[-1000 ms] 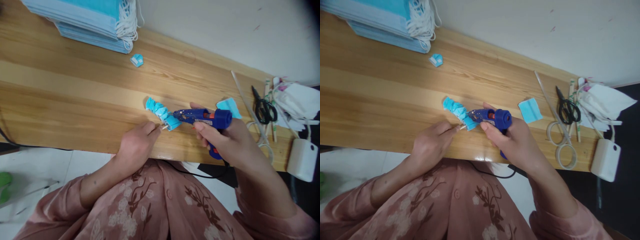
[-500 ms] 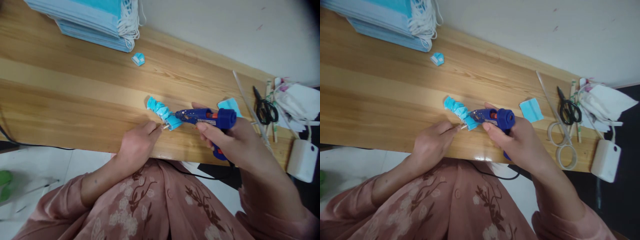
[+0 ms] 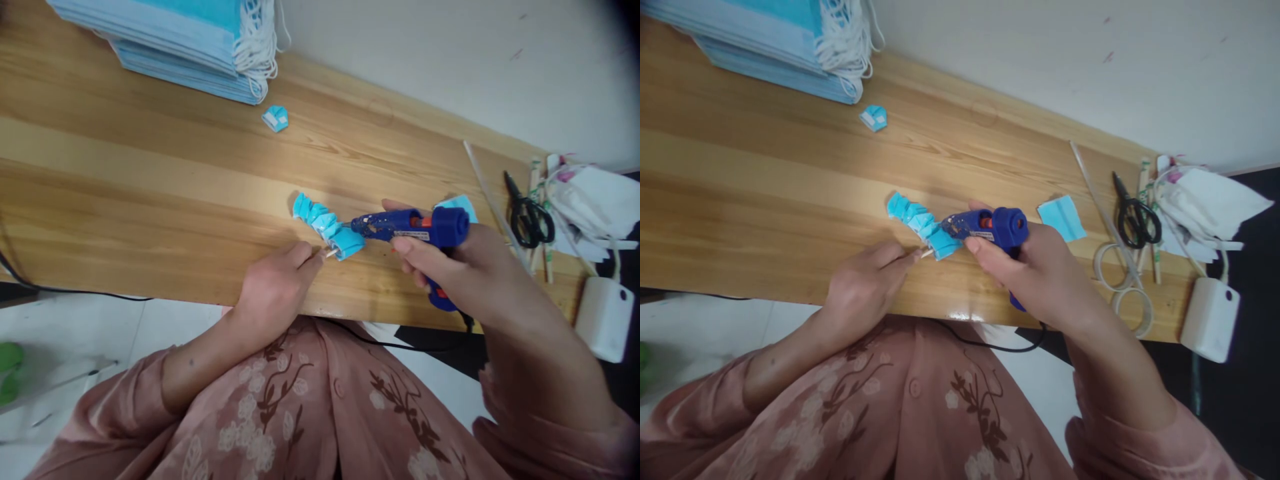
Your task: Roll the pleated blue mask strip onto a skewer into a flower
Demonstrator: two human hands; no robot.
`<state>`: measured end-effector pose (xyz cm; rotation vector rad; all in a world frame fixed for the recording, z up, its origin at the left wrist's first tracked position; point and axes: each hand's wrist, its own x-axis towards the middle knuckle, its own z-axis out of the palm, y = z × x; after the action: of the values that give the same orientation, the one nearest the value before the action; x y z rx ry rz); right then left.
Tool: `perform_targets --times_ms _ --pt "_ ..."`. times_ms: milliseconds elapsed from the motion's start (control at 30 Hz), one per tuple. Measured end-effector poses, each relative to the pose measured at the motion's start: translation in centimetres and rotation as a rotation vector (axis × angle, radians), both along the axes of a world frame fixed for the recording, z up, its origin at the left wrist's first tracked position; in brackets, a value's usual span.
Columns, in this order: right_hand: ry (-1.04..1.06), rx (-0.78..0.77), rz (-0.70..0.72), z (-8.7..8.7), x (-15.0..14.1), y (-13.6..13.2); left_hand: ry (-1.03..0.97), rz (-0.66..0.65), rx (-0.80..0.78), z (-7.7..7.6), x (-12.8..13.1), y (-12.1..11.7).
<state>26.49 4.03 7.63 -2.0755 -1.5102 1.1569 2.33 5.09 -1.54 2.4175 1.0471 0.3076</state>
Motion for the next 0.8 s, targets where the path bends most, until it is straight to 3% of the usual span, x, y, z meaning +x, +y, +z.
perform_targets --times_ms 167,500,667,800 --pt "0.016 -0.048 0.053 0.2 0.1 1.0 0.044 0.004 -0.002 0.2 0.2 0.0" --pt "-0.035 0.062 0.272 0.0 -0.2 2.4 0.019 0.0 0.027 0.2 0.1 0.0" --pt "-0.023 0.02 0.337 1.5 0.3 2.8 0.023 -0.008 0.033 0.1 0.1 0.0" --pt "-0.042 0.063 0.291 2.8 0.6 2.4 0.036 -0.012 0.04 0.1 0.0 0.0"
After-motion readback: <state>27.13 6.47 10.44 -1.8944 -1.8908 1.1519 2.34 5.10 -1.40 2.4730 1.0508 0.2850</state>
